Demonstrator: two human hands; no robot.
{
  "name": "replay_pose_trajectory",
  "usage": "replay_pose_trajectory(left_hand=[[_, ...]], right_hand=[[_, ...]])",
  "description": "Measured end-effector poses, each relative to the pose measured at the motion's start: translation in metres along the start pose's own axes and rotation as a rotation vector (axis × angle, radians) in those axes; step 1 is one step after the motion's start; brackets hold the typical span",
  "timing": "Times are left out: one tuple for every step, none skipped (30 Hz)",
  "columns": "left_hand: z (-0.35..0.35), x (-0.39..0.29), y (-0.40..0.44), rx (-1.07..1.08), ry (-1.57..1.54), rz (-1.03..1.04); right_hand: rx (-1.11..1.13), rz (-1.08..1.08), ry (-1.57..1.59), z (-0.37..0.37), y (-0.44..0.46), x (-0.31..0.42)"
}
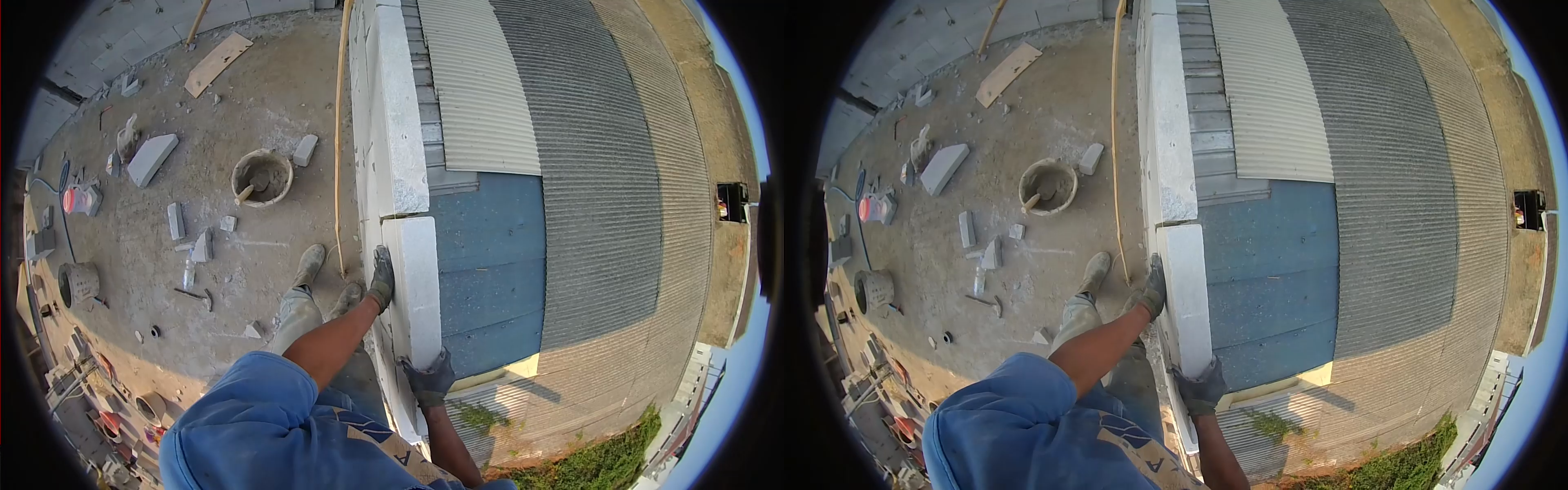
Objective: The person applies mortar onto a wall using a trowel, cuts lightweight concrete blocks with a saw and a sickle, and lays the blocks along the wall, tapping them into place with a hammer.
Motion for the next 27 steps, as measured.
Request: replay_pose_trajectory(left_hand=[[-0.002, 0.0, 0.001, -0.051, -0.645, -0.159], [-0.002, 0.0, 0.001, -0.068, -0.962, -0.249], [-0.001, -0.003, 0.002, -0.076, -1.207, -0.302], [-0.001, -0.005, 0.003, -0.067, -1.311, -0.329], [0.001, -0.004, 0.004, -0.061, -1.353, -0.352], [0.002, -0.002, 0.006, -0.06, -1.369, -0.366], [0.005, -0.002, 0.008, -0.062, -1.364, -0.37], [0.006, 0.001, 0.008, -0.07, -1.346, -0.377], [0.007, 0.004, 0.007, -0.078, -1.328, -0.384], [0.008, 0.006, 0.006, -0.094, -1.295, -0.392], [0.01, 0.008, 0.005, -0.11, -1.262, -0.4], [0.012, 0.009, 0.006, -0.127, -1.231, -0.405], [0.013, 0.009, 0.008, -0.144, -1.199, -0.408], [0.005, -0.004, 0.008, -0.14, -1.2, -0.408], [-0.007, -0.023, 0.006, -0.092, -1.264, -0.427], [-0.019, -0.042, 0.004, -0.043, -1.324, -0.45], [-0.02, -0.043, 0.004, -0.027, -1.299, -0.424], [-0.013, -0.031, 0.004, -0.027, -1.243, -0.368], [-0.007, -0.021, 0.005, -0.063, -1.111, -0.276], [-0.011, -0.024, 0.006, -0.123, -0.928, -0.187], [-0.015, -0.028, 0.008, -0.187, -0.754, -0.119], [-0.014, -0.023, 0.003, -0.312, -0.78, -0.328], [-0.015, -0.025, 0.005, -0.313, -0.78, -0.33], [-0.016, -0.026, 0.006, -0.306, -0.777, -0.38], [-0.017, -0.026, 0.006, -0.297, -0.772, -0.43], [-0.017, -0.023, 0.004, -0.294, -0.771, -0.435], [-0.013, -0.021, 0.004, -0.211, -0.996, -0.44]], right_hand=[[0.001, 0.005, -0.002, 0.001, 0.002, 0.002], [-0.002, 0.008, -0.001, 0.002, 0.003, 0.003], [0.015, 0.022, 0.001, 0.003, 0.004, 0.004], [0.033, 0.035, 0.002, 0.006, 0.004, 0.005], [0.036, 0.039, 0.002, 0.008, 0.005, 0.005], [0.031, 0.038, -0.011, 0.009, 0.004, 0.004], [0.024, 0.038, -0.022, 0.011, 0.004, 0.004], [0.025, 0.043, -0.023, 0.012, 0.005, 0.004], [0.024, 0.029, -0.024, 0.012, 0.005, 0.005], [0.021, 0.015, -0.026, 0.012, 0.004, 0.006], [0.019, 0.023, -0.028, 0.011, 0.003, 0.005], [0.024, 0.024, -0.028, 0.011, 0.003, 0.005], [0.028, 0.023, -0.026, 0.01, 0.004, 0.006], [0.025, 0.026, -0.027, 0.01, 0.005, 0.007], [0.032, 0.024, -0.043, 0.009, 0.005, 0.008], [0.04, 0.02, -0.06, 0.009, 0.007, 0.01], [0.04, 0.02, -0.06, 0.008, 0.008, 0.012], [0.057, 0.039, 0.0, 0.006, 0.009, 0.015], [0.076, 0.059, 0.058, 0.005, 0.011, 0.016], [0.081, 0.059, 0.055, 0.004, 0.011, 0.017], [0.086, 0.056, 0.003, 0.004, 0.012, 0.018], [0.09, 0.054, -0.05, 0.004, 0.013, 0.017], [0.091, 0.054, -0.051, 0.003, 0.015, 0.016], [0.106, 0.032, -0.052, 0.004, 0.018, 0.014], [0.121, 0.014, -0.054, 0.005, 0.019, 0.012], [0.123, 0.018, -0.056, 0.004, 0.019, 0.01], [0.13, 0.003, -0.051, 0.004, 0.019, 0.01]])
Point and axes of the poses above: each hand's wrist, its own y-axis towards the middle knuckle, its own z-axis out of the palm, x = y × z, the point moved 4 cm from there along y, towards the middle knuckle, and after that the axes turned 8 degrees about z, right-handed, at the moved point
